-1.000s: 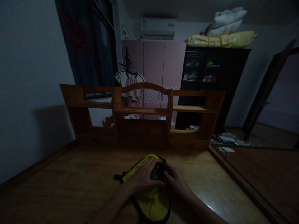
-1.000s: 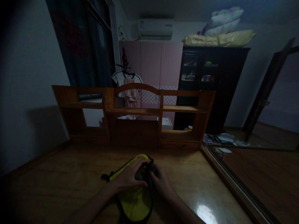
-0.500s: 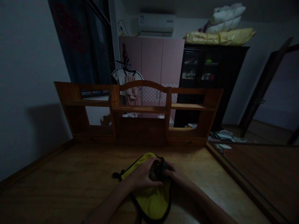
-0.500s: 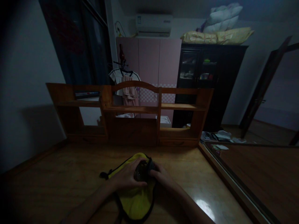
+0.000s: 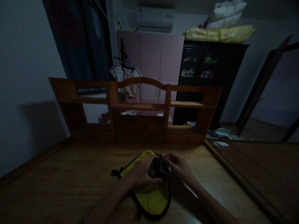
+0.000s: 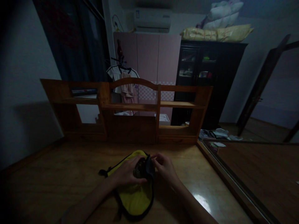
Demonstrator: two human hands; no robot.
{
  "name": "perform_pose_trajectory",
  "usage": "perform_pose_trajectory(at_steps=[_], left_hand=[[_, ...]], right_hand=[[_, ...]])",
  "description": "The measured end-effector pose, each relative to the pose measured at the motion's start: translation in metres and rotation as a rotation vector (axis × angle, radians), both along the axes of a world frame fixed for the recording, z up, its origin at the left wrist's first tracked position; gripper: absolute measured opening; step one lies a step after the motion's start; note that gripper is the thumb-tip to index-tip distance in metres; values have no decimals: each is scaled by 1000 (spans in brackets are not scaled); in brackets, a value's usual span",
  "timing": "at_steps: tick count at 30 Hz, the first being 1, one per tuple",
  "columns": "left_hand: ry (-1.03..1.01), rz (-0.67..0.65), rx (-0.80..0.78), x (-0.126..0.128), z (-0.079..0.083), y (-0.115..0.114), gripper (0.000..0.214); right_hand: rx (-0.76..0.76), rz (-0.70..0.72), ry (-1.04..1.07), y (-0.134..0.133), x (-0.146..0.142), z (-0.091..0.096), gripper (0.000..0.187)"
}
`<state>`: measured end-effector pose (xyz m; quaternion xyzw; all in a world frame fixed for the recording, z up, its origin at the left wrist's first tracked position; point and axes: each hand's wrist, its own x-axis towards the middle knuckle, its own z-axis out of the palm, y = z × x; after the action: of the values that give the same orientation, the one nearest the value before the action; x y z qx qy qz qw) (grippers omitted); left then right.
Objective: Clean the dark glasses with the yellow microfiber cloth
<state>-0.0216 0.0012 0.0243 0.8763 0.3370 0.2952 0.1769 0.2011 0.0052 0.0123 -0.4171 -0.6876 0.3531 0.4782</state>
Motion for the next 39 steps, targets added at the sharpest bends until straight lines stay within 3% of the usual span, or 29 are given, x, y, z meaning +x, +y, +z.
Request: perform_pose_trajectory(at_steps=[3, 6, 11, 20, 25, 32, 39], left_hand=[[2, -5, 6, 0, 0, 0, 80], [16, -11, 27, -1, -1, 0, 84], [57, -45, 79, 0, 0, -1, 82], [94, -48, 121, 1, -2, -2, 90], [108, -52, 94, 1, 2, -3, 106], [101, -45, 85, 1, 3, -4, 107], [79, -38, 70, 2, 4, -5, 101]], right_hand=[[-37, 39, -9, 0, -4, -6, 24], [-25, -10, -63, -2, -8, -10, 23], [6, -12, -98, -8, -10, -7, 23], [157, -124, -337, -10, -6, -5, 16], [138, -86, -367, -10, -7, -4, 18], [177, -21, -384, -16, -9, 2, 13], [179, 18, -339, -15, -10, -2, 33]])
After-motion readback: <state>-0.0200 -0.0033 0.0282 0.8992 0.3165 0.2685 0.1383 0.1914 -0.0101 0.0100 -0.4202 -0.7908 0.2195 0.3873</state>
